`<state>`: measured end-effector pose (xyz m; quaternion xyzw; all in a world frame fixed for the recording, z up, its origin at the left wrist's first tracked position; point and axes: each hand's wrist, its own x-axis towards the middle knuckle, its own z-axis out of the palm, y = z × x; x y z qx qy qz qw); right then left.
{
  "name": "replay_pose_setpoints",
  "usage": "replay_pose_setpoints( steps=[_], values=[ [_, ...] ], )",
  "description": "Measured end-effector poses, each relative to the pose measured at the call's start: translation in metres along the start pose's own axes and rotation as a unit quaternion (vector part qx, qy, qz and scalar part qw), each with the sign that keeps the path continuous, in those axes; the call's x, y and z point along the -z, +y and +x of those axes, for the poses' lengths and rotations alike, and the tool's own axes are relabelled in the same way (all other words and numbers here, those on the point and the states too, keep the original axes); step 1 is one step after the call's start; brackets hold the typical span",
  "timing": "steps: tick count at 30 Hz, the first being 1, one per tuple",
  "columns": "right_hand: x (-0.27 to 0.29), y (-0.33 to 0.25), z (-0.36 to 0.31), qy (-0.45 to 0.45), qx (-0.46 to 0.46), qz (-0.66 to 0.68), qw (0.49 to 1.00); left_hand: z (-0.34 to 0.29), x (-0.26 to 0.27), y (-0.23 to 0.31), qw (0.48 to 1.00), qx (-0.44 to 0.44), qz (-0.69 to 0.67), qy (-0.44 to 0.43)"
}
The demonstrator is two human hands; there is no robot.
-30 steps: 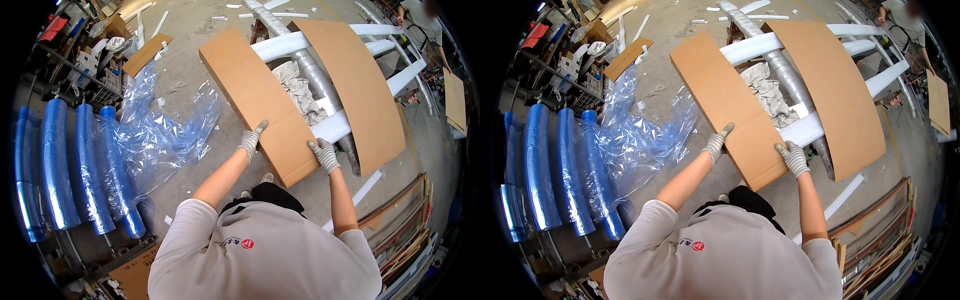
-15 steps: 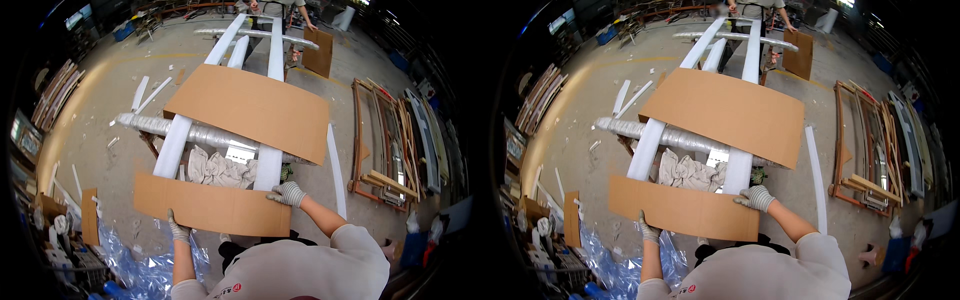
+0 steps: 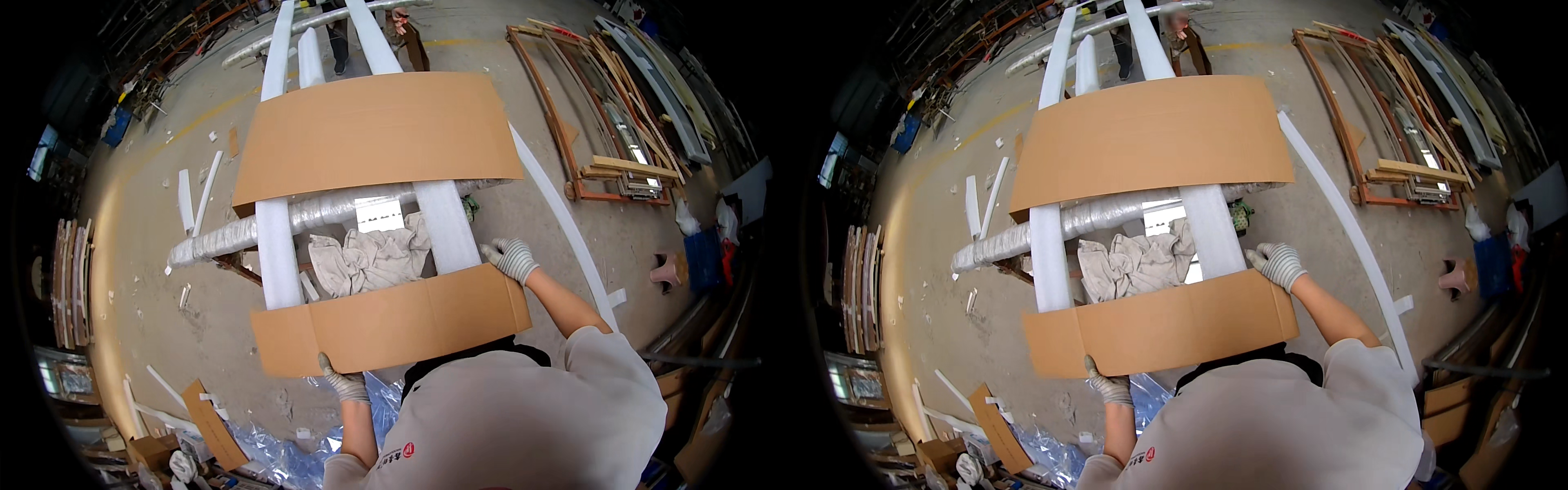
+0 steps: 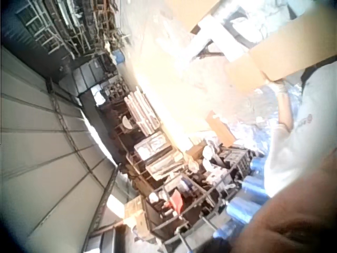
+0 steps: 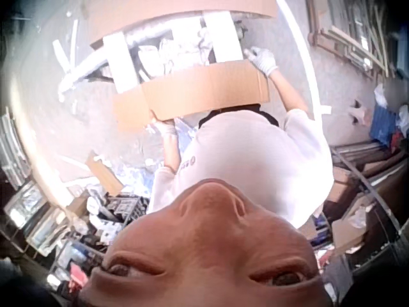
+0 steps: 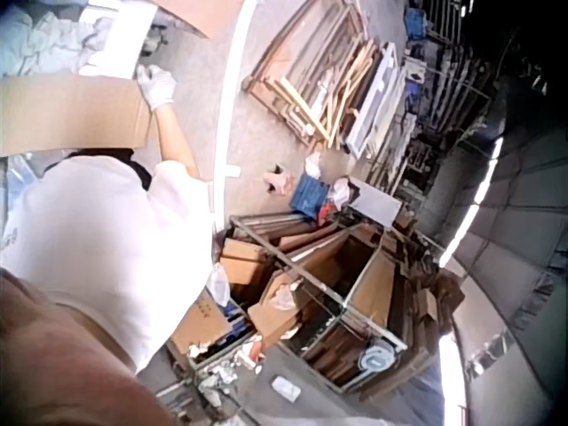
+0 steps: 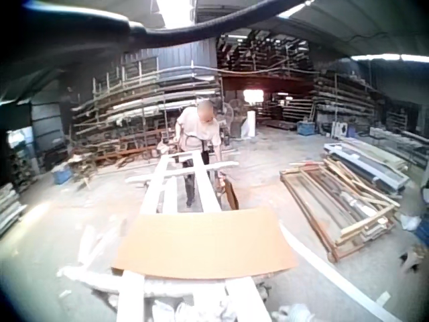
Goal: The person wraps a large white frame with cardboard sections, cuts the cardboard to fit with a utility knife, and secures the packaging with a hand-held tape dispenser.
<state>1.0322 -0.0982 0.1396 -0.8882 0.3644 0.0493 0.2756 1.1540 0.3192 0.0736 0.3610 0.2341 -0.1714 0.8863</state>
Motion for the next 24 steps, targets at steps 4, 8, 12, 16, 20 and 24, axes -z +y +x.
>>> replay_pose_setpoints(
  steps=[4,8,12,16,20,24],
  values=[
    [-0.001,0.005,0.016,-0.052,0.004,0.099,0.994,0.005,0.0,0.009,0.999,0.032,0.016,0.003],
    [-0.001,-0.003,0.037,-0.082,0.017,0.195,0.977,-0.003,-0.013,0.022,0.998,0.044,0.035,0.026],
    [-0.008,0.011,0.063,-0.113,0.007,0.333,0.936,-0.003,-0.028,0.027,0.989,0.077,0.05,0.113],
    [-0.024,0.053,0.098,-0.183,-0.129,0.505,0.833,-0.006,-0.016,0.018,0.984,0.084,0.057,0.144],
    [-0.089,0.132,0.157,-0.096,-0.314,0.507,0.797,-0.012,-0.026,0.014,0.978,0.098,0.084,0.162],
    [-0.187,0.247,0.263,-0.127,-0.403,0.228,0.877,-0.006,-0.054,0.017,0.976,0.095,0.123,0.153]
  ],
)
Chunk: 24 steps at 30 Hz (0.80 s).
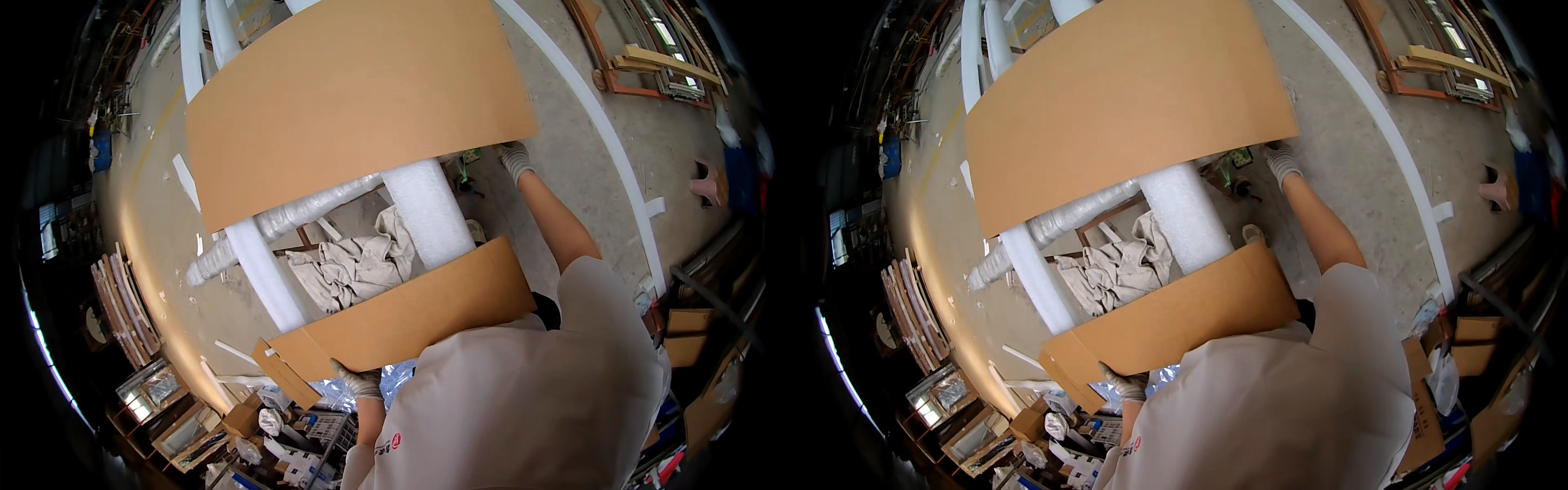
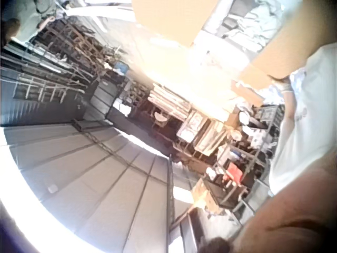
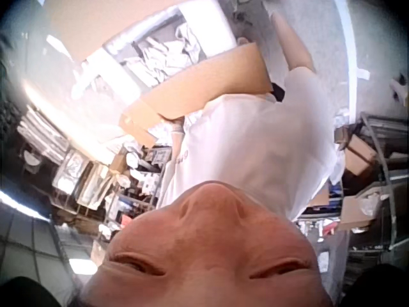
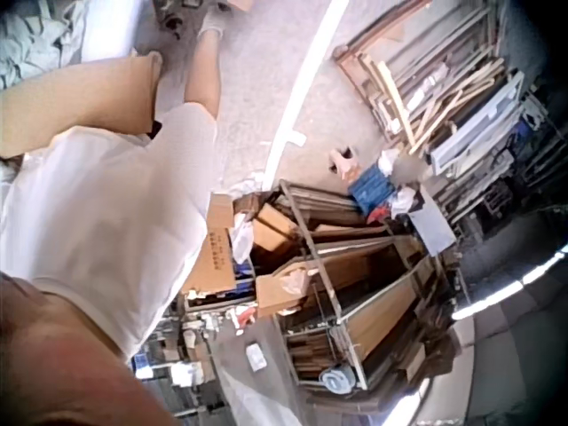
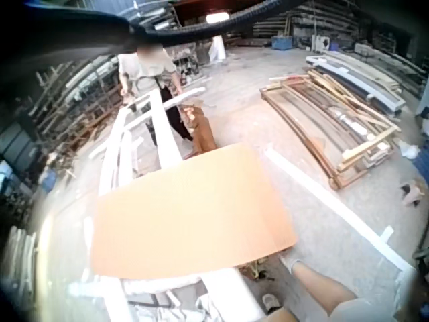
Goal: The person wraps a large white frame with cardboard sections, cuts the cardboard to fit with a utility knife, and secures the packaging with a hand-held tape dispenser.
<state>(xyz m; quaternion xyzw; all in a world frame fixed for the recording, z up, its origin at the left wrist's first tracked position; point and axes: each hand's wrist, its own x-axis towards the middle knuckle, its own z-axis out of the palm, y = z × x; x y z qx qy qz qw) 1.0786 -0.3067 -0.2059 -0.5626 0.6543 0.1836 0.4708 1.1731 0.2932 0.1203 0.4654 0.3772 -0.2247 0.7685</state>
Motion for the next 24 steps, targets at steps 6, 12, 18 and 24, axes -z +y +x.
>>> replay_pose_setpoints(
  steps=[6,12,18,24],
  values=[
    [-0.023,-0.088,-0.044,0.164,0.117,-0.004,0.98,0.004,0.025,-0.003,0.999,-0.01,-0.018,0.039],
    [-0.027,-0.055,-0.058,0.179,0.135,0.015,0.975,0.003,0.021,-0.003,0.999,-0.007,-0.017,0.044],
    [-0.033,-0.025,-0.101,0.014,0.133,0.2,0.971,0.004,0.024,-0.003,0.999,0.041,-0.014,-0.014],
    [-0.02,-0.068,-0.186,-0.321,0.107,0.38,0.861,0.008,0.038,0.005,0.996,0.078,-0.028,-0.026]
  ],
)
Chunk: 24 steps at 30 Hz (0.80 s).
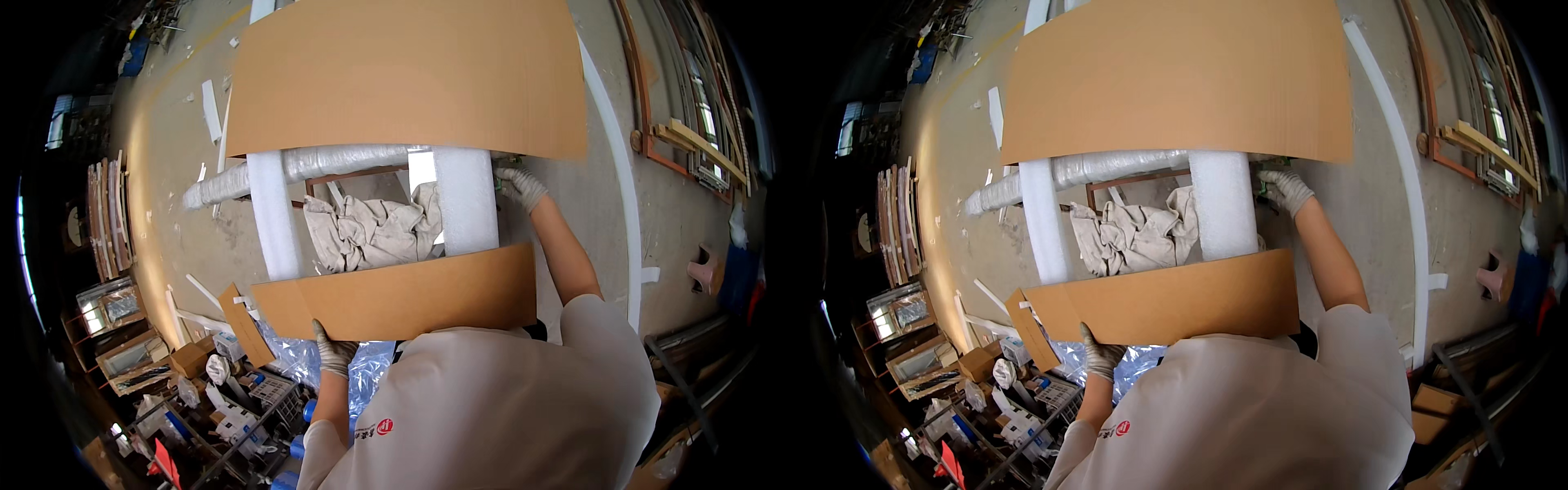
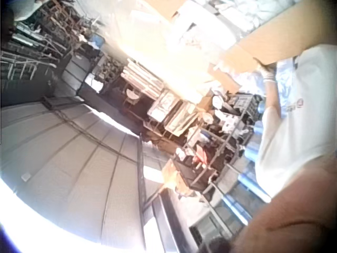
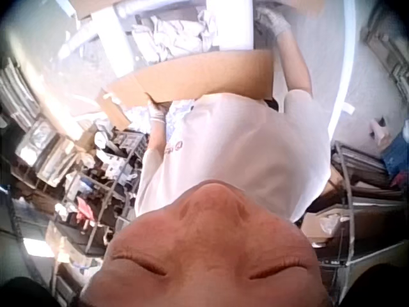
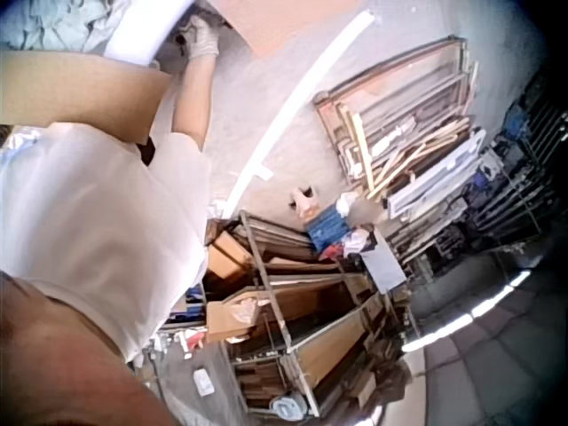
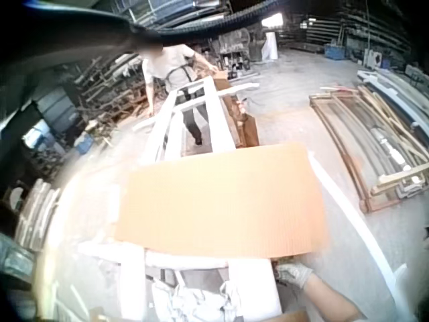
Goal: The person wraps a large white frame with cardboard sections, cuts the cardboard to fit with a utility knife, and secures the packaging with a hand-held tape dispenser.
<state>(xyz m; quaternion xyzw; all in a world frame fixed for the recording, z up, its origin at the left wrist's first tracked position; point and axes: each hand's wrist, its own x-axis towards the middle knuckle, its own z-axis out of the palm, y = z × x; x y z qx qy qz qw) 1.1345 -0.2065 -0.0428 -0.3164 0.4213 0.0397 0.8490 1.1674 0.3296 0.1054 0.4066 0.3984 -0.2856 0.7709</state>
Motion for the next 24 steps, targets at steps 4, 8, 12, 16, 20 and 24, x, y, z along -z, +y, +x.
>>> replay_pose_setpoints(
  steps=[4,8,12,16,20,24],
  values=[
    [-0.027,-0.045,-0.091,0.002,0.037,-0.26,0.965,-0.005,0.01,0.004,0.999,0.025,-0.013,-0.033],
    [-0.01,-0.06,-0.16,0.108,0.131,-0.253,0.952,0.004,0.017,0.008,0.997,0.031,-0.046,-0.046],
    [-0.059,-0.08,-0.213,0.071,0.234,-0.288,0.926,-0.002,0.013,0.013,0.995,0.044,-0.022,-0.082],
    [-0.185,-0.048,-0.241,0.111,0.309,-0.35,0.877,0.001,0.006,0.003,0.999,0.014,-0.028,-0.044],
    [-0.275,0.005,-0.228,-0.002,0.368,-0.285,0.885,0.002,0.001,0.005,0.991,0.045,-0.074,-0.099],
    [-0.355,0.089,-0.194,-0.121,0.35,-0.236,0.899,0.001,0.006,0.014,0.978,0.145,-0.098,-0.117]
  ],
)
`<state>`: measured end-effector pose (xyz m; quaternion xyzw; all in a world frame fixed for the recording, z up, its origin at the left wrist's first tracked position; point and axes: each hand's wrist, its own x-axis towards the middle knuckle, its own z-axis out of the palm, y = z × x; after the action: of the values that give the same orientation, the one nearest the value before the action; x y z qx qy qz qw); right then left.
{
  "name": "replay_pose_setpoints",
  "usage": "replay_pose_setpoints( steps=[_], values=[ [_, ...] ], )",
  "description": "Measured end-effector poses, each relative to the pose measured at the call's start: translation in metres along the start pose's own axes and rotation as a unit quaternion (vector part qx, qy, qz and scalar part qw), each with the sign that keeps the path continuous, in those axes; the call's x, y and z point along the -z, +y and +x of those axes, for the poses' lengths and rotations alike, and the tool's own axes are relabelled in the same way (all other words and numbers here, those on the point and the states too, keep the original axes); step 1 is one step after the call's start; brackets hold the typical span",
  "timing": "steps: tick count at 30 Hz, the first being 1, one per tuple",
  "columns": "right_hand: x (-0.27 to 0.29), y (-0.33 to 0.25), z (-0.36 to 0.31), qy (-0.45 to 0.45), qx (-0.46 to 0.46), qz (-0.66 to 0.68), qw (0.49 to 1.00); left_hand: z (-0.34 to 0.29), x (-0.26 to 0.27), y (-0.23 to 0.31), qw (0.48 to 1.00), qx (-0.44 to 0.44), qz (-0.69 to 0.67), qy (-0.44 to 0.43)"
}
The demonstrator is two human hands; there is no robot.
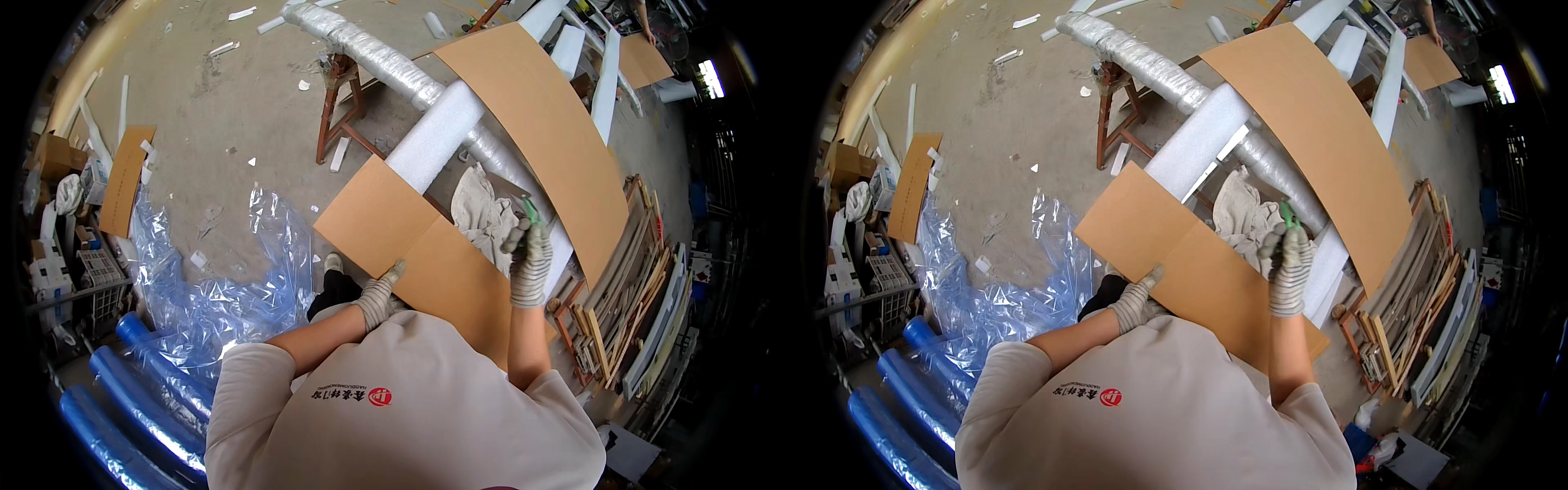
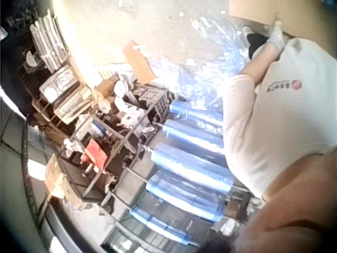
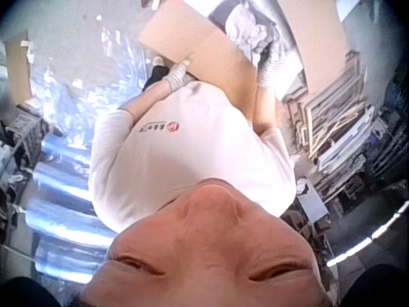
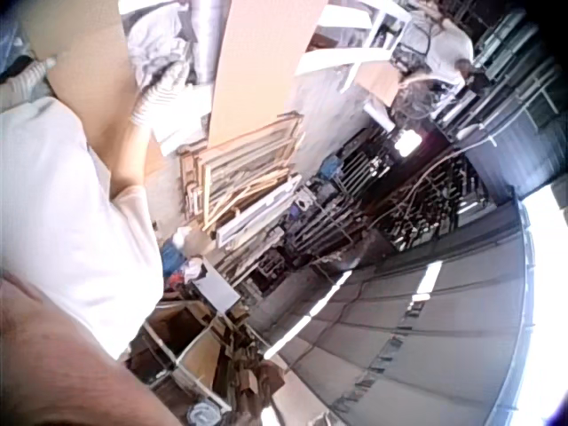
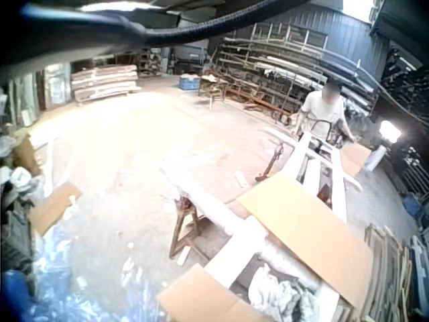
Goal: The person wraps a large white frame with cardboard sections, cuts the cardboard to fit with a utility knife, and secures the packaging with a hand-held tape dispenser.
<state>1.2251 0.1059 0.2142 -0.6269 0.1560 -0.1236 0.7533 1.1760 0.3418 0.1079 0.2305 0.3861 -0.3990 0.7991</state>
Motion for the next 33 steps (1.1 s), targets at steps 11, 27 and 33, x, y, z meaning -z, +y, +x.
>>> replay_pose_setpoints(
  steps=[11,27,33],
  values=[
    [-0.083,0.077,-0.02,-0.329,-0.036,-0.082,0.94,-0.076,0.012,0.077,0.98,0.034,0.157,-0.121],
    [-0.09,0.023,-0.003,-0.262,-0.258,-0.161,0.916,-0.046,-0.069,0.096,0.716,-0.351,0.6,-0.065],
    [-0.119,0.019,0.005,-0.296,-0.153,-0.291,0.897,-0.045,-0.059,0.103,0.387,-0.538,0.748,-0.016]
  ],
)
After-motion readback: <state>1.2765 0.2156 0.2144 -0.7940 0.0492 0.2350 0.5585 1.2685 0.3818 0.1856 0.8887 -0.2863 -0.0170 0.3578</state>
